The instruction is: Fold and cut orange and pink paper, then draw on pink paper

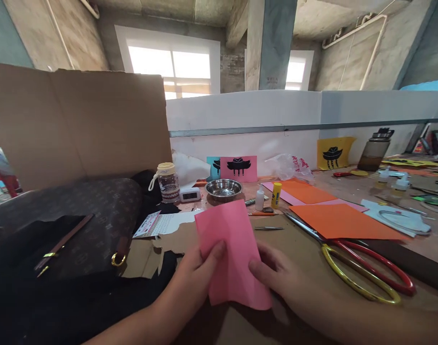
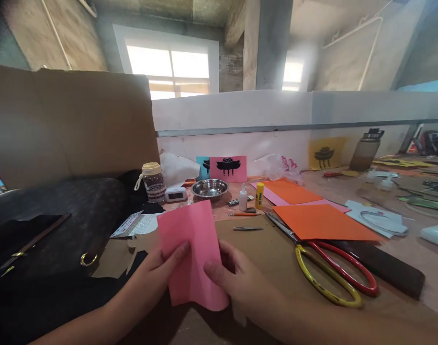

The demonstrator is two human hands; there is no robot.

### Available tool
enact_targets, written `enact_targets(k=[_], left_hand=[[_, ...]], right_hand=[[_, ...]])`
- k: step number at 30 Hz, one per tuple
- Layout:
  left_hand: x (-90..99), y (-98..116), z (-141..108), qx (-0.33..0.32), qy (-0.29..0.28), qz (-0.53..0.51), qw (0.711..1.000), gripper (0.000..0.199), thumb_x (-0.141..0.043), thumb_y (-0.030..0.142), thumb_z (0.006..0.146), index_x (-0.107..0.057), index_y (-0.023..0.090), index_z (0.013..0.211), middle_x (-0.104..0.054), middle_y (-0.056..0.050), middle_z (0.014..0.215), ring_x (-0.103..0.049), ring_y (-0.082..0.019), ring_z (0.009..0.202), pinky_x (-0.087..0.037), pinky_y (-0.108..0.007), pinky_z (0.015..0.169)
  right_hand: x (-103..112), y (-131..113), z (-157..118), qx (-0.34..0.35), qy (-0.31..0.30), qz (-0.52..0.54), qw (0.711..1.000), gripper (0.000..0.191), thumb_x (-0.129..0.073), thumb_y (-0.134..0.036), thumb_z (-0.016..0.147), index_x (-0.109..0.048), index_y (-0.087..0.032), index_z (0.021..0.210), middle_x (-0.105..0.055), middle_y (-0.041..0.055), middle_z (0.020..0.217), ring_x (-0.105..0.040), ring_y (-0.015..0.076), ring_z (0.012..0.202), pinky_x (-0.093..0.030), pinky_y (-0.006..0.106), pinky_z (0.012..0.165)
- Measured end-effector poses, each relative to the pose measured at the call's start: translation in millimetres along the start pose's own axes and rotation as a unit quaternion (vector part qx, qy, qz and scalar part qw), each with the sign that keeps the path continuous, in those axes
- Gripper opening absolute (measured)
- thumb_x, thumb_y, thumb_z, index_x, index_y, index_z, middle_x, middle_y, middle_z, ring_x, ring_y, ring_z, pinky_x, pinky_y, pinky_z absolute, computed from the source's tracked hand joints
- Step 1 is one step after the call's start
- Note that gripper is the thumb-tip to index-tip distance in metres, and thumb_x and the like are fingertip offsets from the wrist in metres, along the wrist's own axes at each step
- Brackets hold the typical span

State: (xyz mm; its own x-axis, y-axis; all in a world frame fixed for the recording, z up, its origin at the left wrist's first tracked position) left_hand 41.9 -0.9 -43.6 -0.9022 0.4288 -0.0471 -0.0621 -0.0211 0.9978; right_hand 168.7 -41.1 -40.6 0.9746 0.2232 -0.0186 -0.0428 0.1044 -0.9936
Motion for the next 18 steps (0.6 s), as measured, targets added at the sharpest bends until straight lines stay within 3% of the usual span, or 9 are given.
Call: enact_targets(k=[4, 8, 13, 18], left_hand=[[2.1, -0.7, 1.1, 0.009, -0.001, 0.005, 1.000, 0.058, -0.069, 0.069, 0.074, -0.072, 0.015, 0.094, -0.076, -0.007, 0.086, -0.067, -0.028, 0.085, -0.052, -0.034, 0.073], [2.4, -4.3, 0.2, 0.012, 0.001, 0.033, 0.999, 0.057, -0.066, 0.068, 0.078, -0.072, 0.014, 0.096, -0.075, -0.008, 0.088, -0.065, -0.027, 0.085, -0.051, -0.033, 0.072], [-5.1, -0.7, -1.7, -0.008, -0.018, 0.000, 1.000, 0.054, -0.067, 0.064, 0.080, -0.072, 0.014, 0.098, -0.074, -0.006, 0.087, -0.065, -0.024, 0.081, -0.050, -0.031, 0.073], [-7.8, 0.4, -3.7, -0.008, -0.033, -0.010, 0.999, 0.050, -0.066, 0.060, 0.083, -0.073, 0.013, 0.100, -0.074, -0.005, 0.085, -0.064, -0.022, 0.079, -0.049, -0.028, 0.069]], right_hand=[[2.2, -1.1, 1.4, -0.001, 0.004, 0.006, 1.000, 0.064, -0.069, -0.066, 0.077, -0.066, -0.017, 0.118, -0.070, 0.0129, 0.117, -0.066, 0.0292, 0.108, -0.054, 0.041, 0.094], [5.6, 6.8, 2.5, -0.051, 0.021, -0.005, 0.998, 0.063, -0.072, -0.064, 0.075, -0.066, -0.018, 0.117, -0.073, 0.0066, 0.091, -0.068, 0.0281, 0.104, -0.056, 0.039, 0.090], [8.9, 12.5, 6.1, -0.049, 0.033, 0.003, 0.998, 0.058, -0.075, -0.057, 0.075, -0.067, -0.017, 0.116, -0.072, 0.0073, 0.097, -0.069, 0.0251, 0.098, -0.056, 0.037, 0.090], [12.6, 16.2, 5.6, -0.070, 0.050, -0.053, 0.995, 0.048, -0.073, -0.059, 0.074, -0.069, -0.020, 0.102, -0.064, 0.0007, 0.065, -0.070, 0.0266, 0.083, -0.058, 0.039, 0.080]])
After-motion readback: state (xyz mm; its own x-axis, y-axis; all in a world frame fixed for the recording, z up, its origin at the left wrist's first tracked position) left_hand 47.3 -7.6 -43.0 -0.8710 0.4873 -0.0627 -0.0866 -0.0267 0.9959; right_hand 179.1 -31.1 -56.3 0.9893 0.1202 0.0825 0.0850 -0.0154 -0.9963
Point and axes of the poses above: each hand's wrist, its own z-axis towards the middle knuckle, its own x-axis out of the back of the hand, y = z × x, the point moved 8 cm from there along z, towards the middle knuckle
